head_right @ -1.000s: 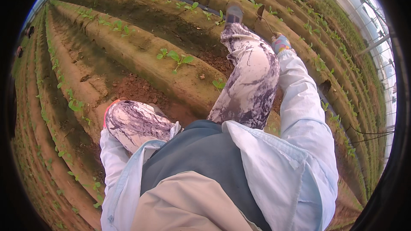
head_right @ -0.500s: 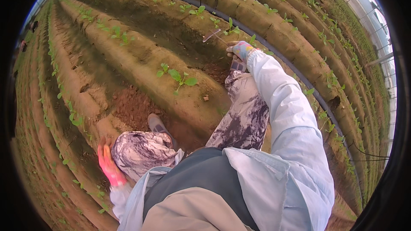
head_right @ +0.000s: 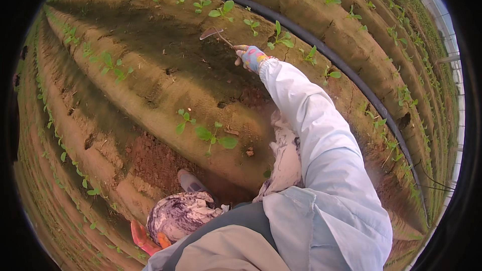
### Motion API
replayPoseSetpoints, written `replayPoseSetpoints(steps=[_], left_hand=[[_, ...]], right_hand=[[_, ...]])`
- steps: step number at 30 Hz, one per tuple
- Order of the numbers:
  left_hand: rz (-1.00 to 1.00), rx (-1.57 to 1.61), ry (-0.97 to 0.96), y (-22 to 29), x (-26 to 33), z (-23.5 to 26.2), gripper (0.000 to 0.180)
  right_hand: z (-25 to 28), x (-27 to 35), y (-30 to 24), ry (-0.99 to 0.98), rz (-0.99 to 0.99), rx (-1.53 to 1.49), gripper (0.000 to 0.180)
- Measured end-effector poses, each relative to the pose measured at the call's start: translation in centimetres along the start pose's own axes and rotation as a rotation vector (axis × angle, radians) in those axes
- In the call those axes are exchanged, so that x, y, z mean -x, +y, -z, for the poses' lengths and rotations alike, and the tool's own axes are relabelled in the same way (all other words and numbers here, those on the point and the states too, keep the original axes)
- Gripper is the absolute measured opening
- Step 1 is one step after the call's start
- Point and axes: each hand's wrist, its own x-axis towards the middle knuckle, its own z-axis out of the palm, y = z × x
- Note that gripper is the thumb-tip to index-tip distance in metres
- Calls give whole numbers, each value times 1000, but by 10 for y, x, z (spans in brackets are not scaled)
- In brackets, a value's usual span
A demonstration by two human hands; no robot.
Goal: The person uses a small hand hoe to loosen soil and remove weeds from between rows of young plants in a greenhouse. The person repeatedly scrapes the soil surface and pulls out small weeds by hand along the raised beds.
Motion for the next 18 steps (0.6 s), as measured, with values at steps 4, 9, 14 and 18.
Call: replayPoseSetpoints(steps=[4,9,14,18], left_hand=[[132,3,-42,-31,-1,2,60],[261,-2,-84,-57,8,10,59],[338,20,-113,-70,16,13,58],[391,28,-146,-81,20,20,57]], right_hand=[[-5,-35,8,4,9,-68,43],[9,-29,36,20,14,73,43],[17,-21,43,105,85,326,42],[18,-12,38,87,85,300,42]])
